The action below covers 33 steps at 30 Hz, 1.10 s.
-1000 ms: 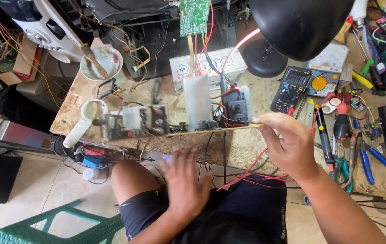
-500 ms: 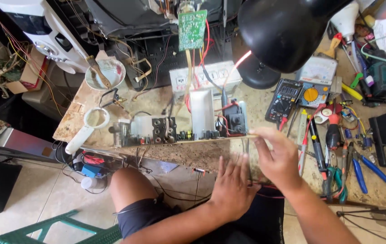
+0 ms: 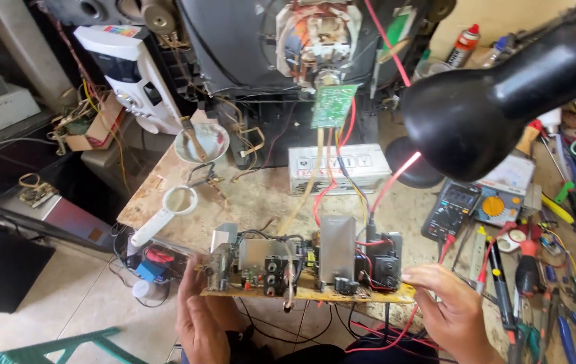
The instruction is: Diagnosing and repairing a circuit board from a television using a multimeter and magnifying glass on a workbench.
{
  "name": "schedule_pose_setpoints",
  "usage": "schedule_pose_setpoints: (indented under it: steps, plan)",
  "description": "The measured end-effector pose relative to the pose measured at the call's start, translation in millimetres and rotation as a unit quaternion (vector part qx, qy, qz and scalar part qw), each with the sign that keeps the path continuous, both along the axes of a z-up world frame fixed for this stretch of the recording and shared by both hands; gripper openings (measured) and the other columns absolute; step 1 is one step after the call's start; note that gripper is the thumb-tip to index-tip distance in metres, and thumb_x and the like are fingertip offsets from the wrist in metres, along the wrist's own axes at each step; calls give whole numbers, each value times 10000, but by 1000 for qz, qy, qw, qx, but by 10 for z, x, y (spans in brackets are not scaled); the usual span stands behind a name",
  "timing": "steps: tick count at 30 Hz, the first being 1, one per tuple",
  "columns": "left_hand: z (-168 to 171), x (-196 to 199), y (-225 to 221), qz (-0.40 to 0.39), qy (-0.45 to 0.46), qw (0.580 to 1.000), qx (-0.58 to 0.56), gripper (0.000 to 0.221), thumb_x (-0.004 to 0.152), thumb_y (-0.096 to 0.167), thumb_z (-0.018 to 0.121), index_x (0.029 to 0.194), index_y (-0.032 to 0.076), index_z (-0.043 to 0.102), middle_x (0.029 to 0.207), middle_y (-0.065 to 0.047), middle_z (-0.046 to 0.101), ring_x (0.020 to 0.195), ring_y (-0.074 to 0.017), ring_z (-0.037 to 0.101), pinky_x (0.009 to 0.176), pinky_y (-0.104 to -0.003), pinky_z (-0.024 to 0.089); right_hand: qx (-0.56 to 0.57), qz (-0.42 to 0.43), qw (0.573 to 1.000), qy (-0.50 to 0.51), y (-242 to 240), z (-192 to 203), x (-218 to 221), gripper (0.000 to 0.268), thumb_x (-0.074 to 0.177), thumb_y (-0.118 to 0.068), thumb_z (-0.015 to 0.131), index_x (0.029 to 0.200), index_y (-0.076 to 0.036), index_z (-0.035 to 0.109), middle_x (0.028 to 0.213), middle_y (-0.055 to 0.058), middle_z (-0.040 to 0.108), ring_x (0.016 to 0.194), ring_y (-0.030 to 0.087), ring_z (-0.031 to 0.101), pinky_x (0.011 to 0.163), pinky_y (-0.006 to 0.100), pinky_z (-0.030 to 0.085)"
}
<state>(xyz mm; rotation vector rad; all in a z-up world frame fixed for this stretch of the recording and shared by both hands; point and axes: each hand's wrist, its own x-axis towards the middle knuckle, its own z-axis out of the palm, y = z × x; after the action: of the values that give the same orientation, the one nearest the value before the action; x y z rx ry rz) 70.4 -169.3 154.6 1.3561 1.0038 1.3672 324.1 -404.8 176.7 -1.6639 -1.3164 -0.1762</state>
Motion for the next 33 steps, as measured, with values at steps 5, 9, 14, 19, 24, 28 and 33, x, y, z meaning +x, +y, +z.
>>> schedule_pose_setpoints:
  steps: [5, 9, 14, 19, 24, 28, 33]
  plan:
    - [-67, -33, 192, -41, -28, 999, 1, 403, 1043, 255, 468, 1331, 20, 622, 1358, -146, 674, 1324, -263, 611, 1121, -383, 482, -25, 1, 1000, 0, -36, 1, 43, 203, 875, 42, 652, 1051, -27, 725, 985, 101, 785, 948, 230, 782, 943, 349, 647]
    - [-131, -52, 369, -74, -100, 988, -97, 153, 964, 144, 633, 1088, 70, 684, 1190, -148, 727, 1243, -297, 696, 1080, -432, 551, -39, -11, 999, 24, -19, 72, 27, 178, 884, 9, 644, 1023, -49, 739, 962, 87, 784, 921, 216, 780, 887, 320, 630]
    - [-185, -109, 522, -112, -100, 986, -74, 84, 929, 140, 692, 990, 81, 697, 1041, -81, 690, 1150, -242, 703, 1119, -411, 527, -55, -9, 998, 7, -67, 93, 265, 157, 835, -2, 699, 957, -75, 767, 960, 67, 801, 924, 183, 795, 951, 297, 629]
    - [-192, -110, 546, -131, -131, 980, -68, 115, 914, 172, 725, 982, 81, 709, 1028, -77, 693, 1118, -228, 697, 1076, -378, 529, -231, -31, 971, 57, 403, 442, 1051, 313, 838, -58, 706, 1144, -97, 762, 1256, 65, 741, 1205, 196, 678, 1109, 348, 480]
    - [-252, -137, 568, -136, -136, 978, -80, 106, 908, 149, 728, 987, 79, 711, 1042, -84, 693, 1141, -246, 695, 1103, -396, 513, -391, -89, 916, -24, 1484, 206, 1770, 1090, 662, -321, 884, 1587, -245, 314, 1657, 185, 229, 1514, 350, 267, 1203, 492, 250]
    - [-239, -141, 563, -133, -128, 977, -103, 112, 897, 157, 740, 978, 83, 718, 1025, -80, 706, 1168, -249, 706, 1098, -395, 510, -463, -34, 885, 25, 1921, 74, 1769, 1244, 599, -465, 927, 1603, -156, 262, 1653, 124, 307, 1510, 314, 300, 1237, 457, 249]
    - [-219, -126, 564, -143, -135, 977, -82, 99, 912, 177, 737, 968, 100, 710, 1009, -66, 694, 1151, -246, 702, 1089, -395, 517, -463, -16, 881, 98, 1824, 285, 1232, 1140, 693, -272, 885, 1622, -268, 225, 1670, 75, 294, 1492, 280, 355, 1222, 433, 292]
